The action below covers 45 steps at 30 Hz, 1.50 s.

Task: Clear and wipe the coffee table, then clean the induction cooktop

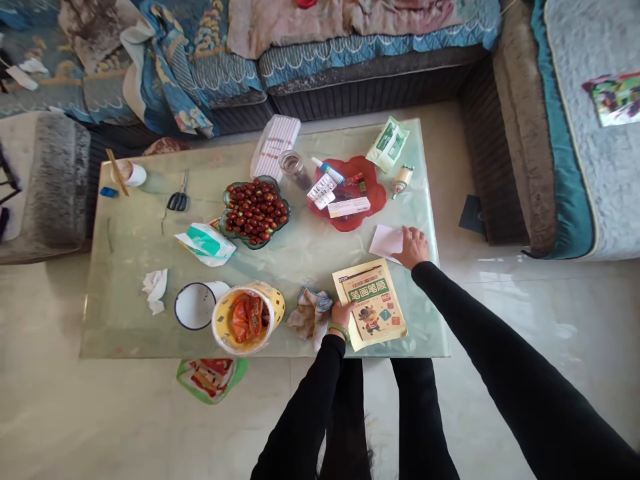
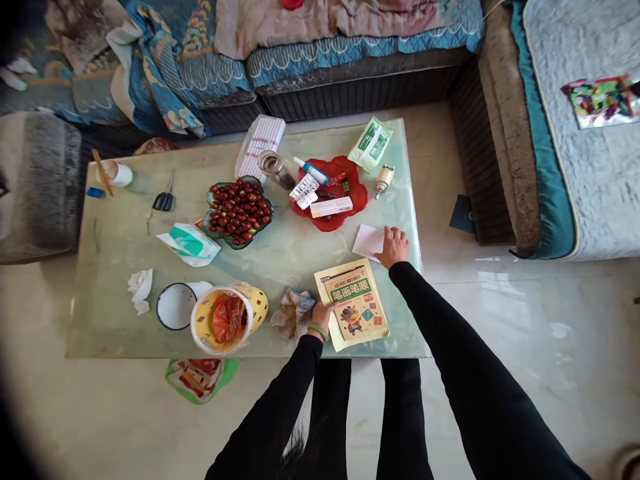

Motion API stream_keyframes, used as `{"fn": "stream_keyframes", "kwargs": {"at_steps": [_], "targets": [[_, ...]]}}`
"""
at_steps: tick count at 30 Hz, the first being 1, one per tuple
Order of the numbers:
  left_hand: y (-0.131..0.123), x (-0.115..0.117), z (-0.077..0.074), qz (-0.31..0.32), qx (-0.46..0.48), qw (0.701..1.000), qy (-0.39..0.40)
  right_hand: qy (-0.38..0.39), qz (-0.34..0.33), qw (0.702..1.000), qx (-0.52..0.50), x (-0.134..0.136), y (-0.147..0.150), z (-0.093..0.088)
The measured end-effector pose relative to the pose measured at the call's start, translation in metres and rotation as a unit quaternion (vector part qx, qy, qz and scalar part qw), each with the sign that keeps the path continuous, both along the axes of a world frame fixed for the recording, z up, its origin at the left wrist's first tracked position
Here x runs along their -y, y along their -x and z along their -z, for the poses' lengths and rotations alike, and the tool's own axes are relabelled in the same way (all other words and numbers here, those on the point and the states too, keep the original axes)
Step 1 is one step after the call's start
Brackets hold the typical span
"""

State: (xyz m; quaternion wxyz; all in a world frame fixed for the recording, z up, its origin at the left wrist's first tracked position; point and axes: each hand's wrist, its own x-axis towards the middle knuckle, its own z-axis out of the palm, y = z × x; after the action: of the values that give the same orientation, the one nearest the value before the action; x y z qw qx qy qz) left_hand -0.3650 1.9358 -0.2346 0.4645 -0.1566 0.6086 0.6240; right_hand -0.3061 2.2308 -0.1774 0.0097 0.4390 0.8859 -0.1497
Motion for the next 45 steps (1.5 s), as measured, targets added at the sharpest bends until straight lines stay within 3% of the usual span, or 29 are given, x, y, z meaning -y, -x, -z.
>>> {"fn": "stream_keyframes", "kwargs": {"at_steps": [3, 7, 10, 13, 15, 17, 19, 21, 24, 27, 31, 34, 38, 42, 45], "targets": [[-0.006, 0.001, 0.010, -0.033, -0.007, 0.999, 0.006, -0.001, -0.010, 0.997, 0.078, -0.021, 0.012, 0.002], [-0.019, -0.004, 0.009, -0.106, -0.020, 0.994, 0.008, 0.042, -0.048, 0.994, 0.092, -0.034, -0.004, -0.004], [-0.026, -0.015, 0.005, -0.176, -0.019, 0.984, 0.026, 0.060, -0.056, 0.996, 0.027, -0.046, -0.022, -0.012], [-0.029, -0.028, 0.004, -0.224, -0.016, 0.974, 0.039, 0.142, 0.021, 0.986, -0.085, -0.058, -0.039, -0.021], [-0.028, -0.037, 0.004, -0.245, -0.020, 0.969, 0.035, 0.245, 0.101, 0.949, -0.172, -0.060, -0.049, -0.026], [-0.024, -0.047, 0.004, -0.252, -0.021, 0.967, 0.021, 0.365, 0.142, 0.885, -0.252, -0.051, -0.059, -0.029], [-0.019, -0.055, 0.001, -0.245, -0.019, 0.969, 0.001, 0.458, 0.139, 0.828, -0.292, -0.031, -0.067, -0.029], [-0.013, -0.062, -0.003, -0.228, -0.011, 0.973, -0.019, 0.491, 0.113, 0.817, -0.280, -0.003, -0.070, -0.024], [-0.006, -0.067, -0.007, -0.196, 0.002, 0.980, -0.025, 0.423, 0.061, 0.872, -0.237, 0.031, -0.060, -0.019], [-0.003, -0.073, -0.006, -0.169, -0.023, 0.985, 0.027, 0.259, -0.007, 0.934, -0.247, 0.025, -0.024, -0.034], [0.000, -0.081, -0.001, -0.174, -0.061, 0.975, 0.127, 0.039, -0.130, 0.970, -0.202, -0.050, 0.068, -0.073], [0.003, -0.084, 0.002, -0.183, -0.055, 0.972, 0.137, -0.069, -0.146, 0.978, -0.131, -0.114, 0.145, -0.085], [0.003, -0.083, 0.005, -0.186, -0.045, 0.970, 0.148, -0.101, -0.125, 0.987, -0.012, -0.159, 0.208, -0.072], [0.002, -0.083, 0.012, -0.184, -0.047, 0.968, 0.161, -0.072, -0.093, 0.993, 0.013, -0.167, 0.225, -0.064], [0.001, -0.083, 0.017, -0.183, -0.045, 0.967, 0.172, -0.029, -0.091, 0.995, -0.002, -0.175, 0.227, -0.073]]}}
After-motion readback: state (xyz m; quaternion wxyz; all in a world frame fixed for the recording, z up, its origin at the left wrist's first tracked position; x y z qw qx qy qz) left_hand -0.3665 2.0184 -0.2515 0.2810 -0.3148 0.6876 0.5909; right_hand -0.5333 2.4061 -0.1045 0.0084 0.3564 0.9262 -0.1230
